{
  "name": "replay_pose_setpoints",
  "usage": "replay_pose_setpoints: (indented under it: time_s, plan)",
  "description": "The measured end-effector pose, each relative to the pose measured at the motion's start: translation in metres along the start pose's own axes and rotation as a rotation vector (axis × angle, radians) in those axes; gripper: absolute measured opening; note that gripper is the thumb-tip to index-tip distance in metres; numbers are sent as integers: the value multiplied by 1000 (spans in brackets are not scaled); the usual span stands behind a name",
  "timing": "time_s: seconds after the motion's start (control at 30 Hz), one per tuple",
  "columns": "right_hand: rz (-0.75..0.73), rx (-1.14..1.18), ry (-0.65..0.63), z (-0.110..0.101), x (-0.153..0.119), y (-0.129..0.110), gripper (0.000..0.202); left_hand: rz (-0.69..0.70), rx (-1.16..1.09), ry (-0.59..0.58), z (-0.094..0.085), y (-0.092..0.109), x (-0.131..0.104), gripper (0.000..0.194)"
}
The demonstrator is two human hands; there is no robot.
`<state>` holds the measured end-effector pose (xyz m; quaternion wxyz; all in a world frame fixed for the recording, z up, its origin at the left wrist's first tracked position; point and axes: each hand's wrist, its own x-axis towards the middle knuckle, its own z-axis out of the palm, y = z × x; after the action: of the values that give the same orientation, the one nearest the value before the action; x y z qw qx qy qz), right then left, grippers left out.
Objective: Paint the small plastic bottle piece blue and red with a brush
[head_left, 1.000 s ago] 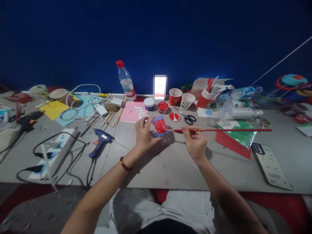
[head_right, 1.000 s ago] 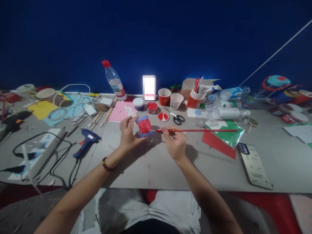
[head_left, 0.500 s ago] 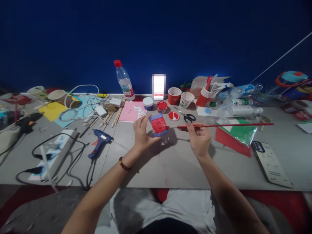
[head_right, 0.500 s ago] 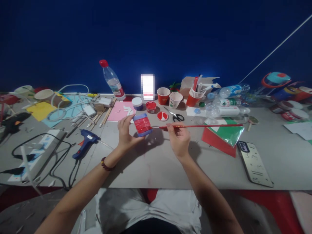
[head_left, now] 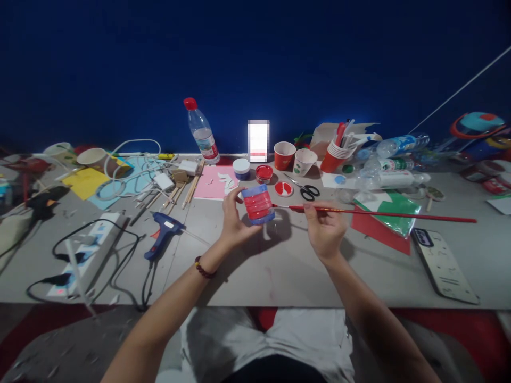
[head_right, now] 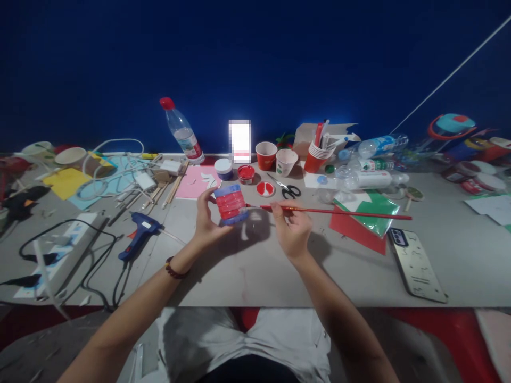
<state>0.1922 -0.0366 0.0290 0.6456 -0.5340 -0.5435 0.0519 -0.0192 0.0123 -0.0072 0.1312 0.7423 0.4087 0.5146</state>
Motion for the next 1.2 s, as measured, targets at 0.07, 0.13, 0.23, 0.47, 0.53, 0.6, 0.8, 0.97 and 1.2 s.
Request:
replay_pose_setpoints:
  time_s: [0.07,0.13,0.23,0.47,0.53,0.6,0.8,0.97,1.2]
  plan:
    - [-64,-29,-7,0,-3,-2,21,-32,0,-9,1,0,-1,87]
    - [-98,-52,-1,0,-5,-3,19,-40,3,-10,1,-1,-2,87]
    - [-112,-78,1,-1,-8,-5,16,-23,26,-13,1,-3,-2,90]
    - [-131,-2,-41,2,-15,-11,11,-3,103,-14,1,-3,-1,88]
    - [-128,26,-48,3,-16,-13,11,1,107,-5,2,-3,-1,87]
    - [-131,52,-46,4,-18,-15,10,-15,119,-5,3,-3,-1,88]
    - [-148,98,-67,4,-18,-17,7,-37,107,-14,3,-2,-2,87]
    - [-59,90,-52,2,-15,-16,10,-22,110,-13,1,2,-1,85]
    - [110,141,5,1,-9,-13,21,-38,34,-20,-1,3,0,81]
